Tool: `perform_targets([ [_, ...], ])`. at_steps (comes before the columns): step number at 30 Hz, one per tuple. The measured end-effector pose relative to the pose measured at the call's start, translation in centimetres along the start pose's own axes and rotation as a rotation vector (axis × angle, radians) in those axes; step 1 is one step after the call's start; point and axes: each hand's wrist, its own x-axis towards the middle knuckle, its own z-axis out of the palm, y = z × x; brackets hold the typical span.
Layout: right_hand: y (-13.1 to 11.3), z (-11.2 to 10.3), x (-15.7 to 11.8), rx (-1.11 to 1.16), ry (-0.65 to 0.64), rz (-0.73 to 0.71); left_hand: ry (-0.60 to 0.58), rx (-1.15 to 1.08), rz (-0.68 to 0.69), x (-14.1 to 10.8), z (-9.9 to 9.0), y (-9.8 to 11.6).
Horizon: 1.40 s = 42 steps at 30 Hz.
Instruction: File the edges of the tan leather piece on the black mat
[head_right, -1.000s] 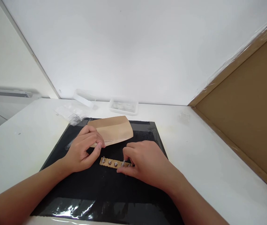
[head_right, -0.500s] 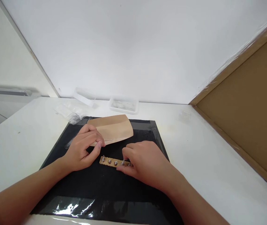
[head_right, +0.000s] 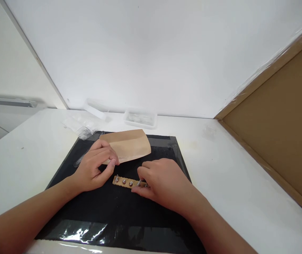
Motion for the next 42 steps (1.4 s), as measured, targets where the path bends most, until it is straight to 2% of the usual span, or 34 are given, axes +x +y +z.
perform_targets([
  [42, -0.27, -0.47, -0.10, 0.102, -0.076, 0.038, 0.014, 0.003, -0.003, 0.04, -0.06, 0.13],
])
